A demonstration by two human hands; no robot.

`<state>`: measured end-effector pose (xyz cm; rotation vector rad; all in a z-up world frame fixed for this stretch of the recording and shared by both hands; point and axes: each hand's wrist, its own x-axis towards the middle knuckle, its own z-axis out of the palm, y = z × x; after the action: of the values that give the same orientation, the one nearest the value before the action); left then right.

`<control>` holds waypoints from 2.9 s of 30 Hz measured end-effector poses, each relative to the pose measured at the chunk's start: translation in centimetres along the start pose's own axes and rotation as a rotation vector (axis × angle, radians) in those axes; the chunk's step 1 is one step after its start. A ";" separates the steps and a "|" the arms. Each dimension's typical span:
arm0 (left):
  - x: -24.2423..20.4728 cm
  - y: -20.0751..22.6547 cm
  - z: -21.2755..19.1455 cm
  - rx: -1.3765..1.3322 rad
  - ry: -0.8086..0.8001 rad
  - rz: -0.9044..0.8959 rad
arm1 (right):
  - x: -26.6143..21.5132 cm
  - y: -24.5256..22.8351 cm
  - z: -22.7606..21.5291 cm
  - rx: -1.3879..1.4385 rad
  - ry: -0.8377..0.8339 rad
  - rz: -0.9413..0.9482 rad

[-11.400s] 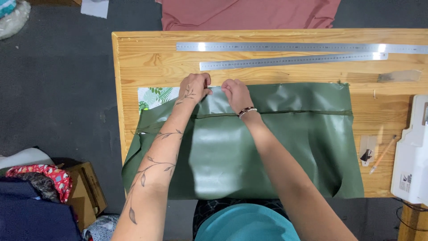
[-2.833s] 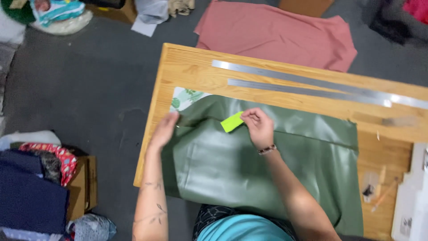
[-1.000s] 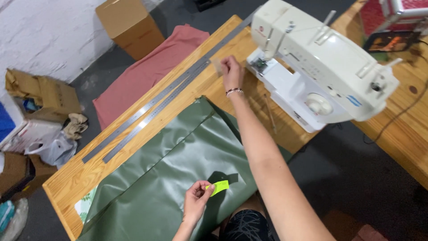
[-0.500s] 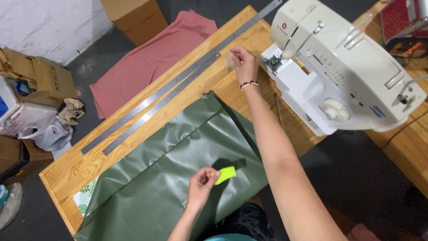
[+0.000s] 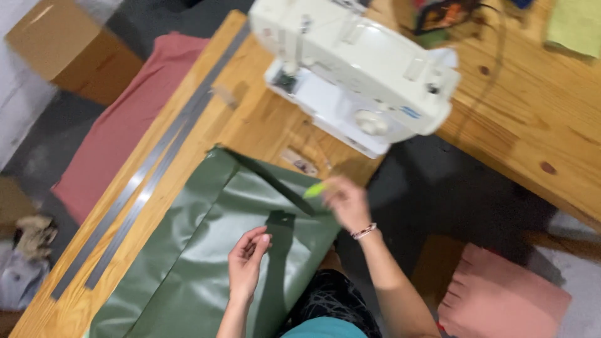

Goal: The person aligns a green fabric sheet over a leaf-patterned fabric sheet on a wooden table, smoothing out the material and folding the edges by hand.

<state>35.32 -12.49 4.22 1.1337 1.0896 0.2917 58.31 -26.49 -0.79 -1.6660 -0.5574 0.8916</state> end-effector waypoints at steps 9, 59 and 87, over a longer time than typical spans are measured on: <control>-0.8 -2.6 1.4 0.093 -0.032 -0.040 | 11.6 11.4 -29.7 0.141 1.424 -0.110; -13.9 -13.1 -50.8 -0.388 0.382 -0.267 | 11.5 3.5 51.8 -0.803 -0.319 -0.578; -5.5 -18.9 -51.7 -0.900 0.937 0.101 | 5.2 -1.8 55.5 -0.791 -0.602 -0.619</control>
<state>-15.43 5.32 -8.91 0.1846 1.4542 1.3340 17.67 11.28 -6.31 -1.6889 -1.9155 0.7249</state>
